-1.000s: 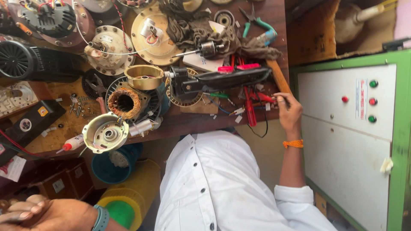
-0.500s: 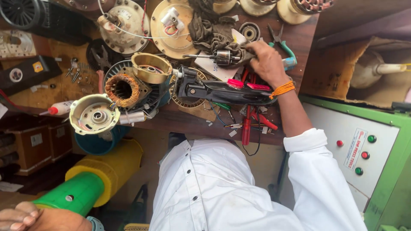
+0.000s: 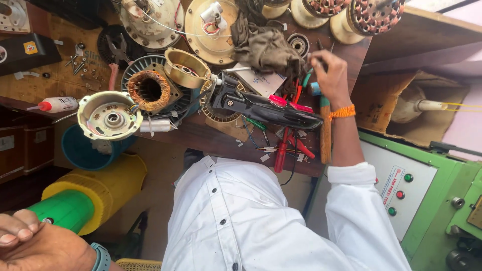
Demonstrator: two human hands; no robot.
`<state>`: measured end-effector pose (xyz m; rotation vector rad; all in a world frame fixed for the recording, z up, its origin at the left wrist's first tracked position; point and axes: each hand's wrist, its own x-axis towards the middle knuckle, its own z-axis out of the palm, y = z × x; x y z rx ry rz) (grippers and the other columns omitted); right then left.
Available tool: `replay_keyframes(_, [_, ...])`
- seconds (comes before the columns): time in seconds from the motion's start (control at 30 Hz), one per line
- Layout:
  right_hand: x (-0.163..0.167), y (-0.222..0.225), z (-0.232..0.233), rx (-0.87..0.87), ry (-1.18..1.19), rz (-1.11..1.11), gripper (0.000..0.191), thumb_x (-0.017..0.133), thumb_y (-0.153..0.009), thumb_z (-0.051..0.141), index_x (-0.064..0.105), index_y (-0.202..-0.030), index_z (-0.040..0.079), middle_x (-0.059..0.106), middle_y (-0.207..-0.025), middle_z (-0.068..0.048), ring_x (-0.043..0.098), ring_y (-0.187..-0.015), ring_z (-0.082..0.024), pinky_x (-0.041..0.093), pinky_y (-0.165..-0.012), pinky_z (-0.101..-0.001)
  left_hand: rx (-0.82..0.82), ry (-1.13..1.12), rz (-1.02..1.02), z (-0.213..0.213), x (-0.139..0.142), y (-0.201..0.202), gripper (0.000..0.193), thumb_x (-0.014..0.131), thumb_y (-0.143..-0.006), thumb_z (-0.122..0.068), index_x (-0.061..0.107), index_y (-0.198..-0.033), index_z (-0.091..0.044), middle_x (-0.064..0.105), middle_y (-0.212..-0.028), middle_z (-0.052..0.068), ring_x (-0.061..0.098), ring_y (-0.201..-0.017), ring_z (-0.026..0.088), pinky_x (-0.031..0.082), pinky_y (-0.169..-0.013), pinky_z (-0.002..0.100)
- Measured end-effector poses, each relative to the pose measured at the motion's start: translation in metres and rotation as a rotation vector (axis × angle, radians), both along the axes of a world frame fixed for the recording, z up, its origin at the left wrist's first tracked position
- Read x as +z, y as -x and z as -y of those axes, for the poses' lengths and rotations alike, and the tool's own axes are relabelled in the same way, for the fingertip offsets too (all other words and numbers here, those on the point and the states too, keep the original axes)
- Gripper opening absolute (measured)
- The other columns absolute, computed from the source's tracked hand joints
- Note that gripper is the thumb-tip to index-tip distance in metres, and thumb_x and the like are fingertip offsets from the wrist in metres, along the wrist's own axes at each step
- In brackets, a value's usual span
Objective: The person disassembles a small electric motor, removes the rotor, and uses pliers and a screwdriver to adjust and connect internal wires. They reassemble the motor components and continue manipulating the wiring.
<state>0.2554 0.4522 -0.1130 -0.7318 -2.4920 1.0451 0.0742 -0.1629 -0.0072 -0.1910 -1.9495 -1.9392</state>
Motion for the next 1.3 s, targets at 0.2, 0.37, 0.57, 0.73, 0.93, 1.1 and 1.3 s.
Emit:
replay_keyframes(0.2, [-0.045,-0.021,-0.027,0.245,-0.221,0.371,0.038,0.071,-0.086,0.001,0.068,-0.123,0.004,0.069,-0.119,-0.017,0.063,-0.111,-0.040,0.050,-0.098,-0.0485,-0.049,-0.015,0.043,-0.007,-0.006,0.002,0.022,0.059,-0.114,-0.027,0.062,-0.119,-0.005,0.052,-0.085,0.004,0.052,-0.070,0.012,0.042,-0.061,0.024])
replay_keyframes(0.37, [-0.041,-0.012,-0.038,0.324,-0.315,0.631,0.061,0.079,-0.078,0.009,0.056,-0.134,0.008,0.060,-0.137,-0.013,0.054,-0.119,-0.042,0.047,-0.099,-0.0489,-0.062,-0.032,0.049,-0.011,-0.007,0.002,0.021,0.060,-0.113,-0.025,0.063,-0.119,-0.005,0.054,-0.086,0.005,0.053,-0.071,0.012,0.044,-0.062,0.024])
replay_keyframes(0.57, [-0.043,-0.012,-0.052,0.366,-0.147,0.563,0.066,0.083,-0.080,0.015,0.052,-0.138,0.007,0.061,-0.131,-0.020,0.057,-0.120,-0.040,0.047,-0.103,-0.0483,-0.063,-0.028,0.047,-0.012,-0.011,-0.010,0.019,0.060,-0.113,-0.023,0.064,-0.118,-0.005,0.056,-0.088,0.006,0.055,-0.072,0.012,0.045,-0.063,0.024])
replay_keyframes(0.73, [-0.053,-0.001,-0.063,0.266,0.176,0.541,0.063,0.079,-0.084,0.015,0.052,-0.138,-0.002,0.067,-0.123,-0.022,0.064,-0.110,-0.035,0.052,-0.095,-0.0419,-0.046,-0.021,0.044,-0.009,-0.011,-0.021,0.018,0.061,-0.113,-0.022,0.064,-0.118,-0.005,0.058,-0.090,0.006,0.056,-0.074,0.012,0.046,-0.064,0.024])
replay_keyframes(0.93, [-0.042,-0.003,-0.082,0.147,0.405,0.660,0.037,0.078,-0.096,0.020,0.070,-0.125,-0.001,0.072,-0.113,-0.012,0.065,-0.102,-0.018,0.052,-0.088,-0.0328,-0.022,-0.012,0.027,-0.006,-0.006,-0.032,0.016,0.061,-0.112,-0.020,0.065,-0.117,-0.005,0.061,-0.092,0.007,0.058,-0.075,0.012,0.048,-0.065,0.024])
replay_keyframes(1.1, [-0.044,-0.024,-0.067,-0.079,1.250,0.241,0.025,0.074,-0.101,0.016,0.057,-0.111,0.001,0.067,-0.102,-0.006,0.071,-0.094,-0.023,0.064,-0.087,-0.0404,-0.004,-0.005,0.019,-0.001,0.000,-0.037,0.015,0.062,-0.112,-0.018,0.065,-0.117,-0.005,0.063,-0.093,0.007,0.060,-0.076,0.012,0.049,-0.067,0.025])
replay_keyframes(1.3, [-0.056,-0.034,-0.023,-0.171,1.207,0.162,0.065,0.075,-0.087,0.001,0.049,-0.145,0.013,0.066,-0.116,-0.007,0.070,-0.101,-0.014,0.064,-0.085,-0.0322,-0.010,-0.004,0.040,0.005,0.000,-0.045,0.013,0.062,-0.111,-0.016,0.066,-0.116,-0.005,0.065,-0.095,0.008,0.062,-0.078,0.012,0.050,-0.068,0.025])
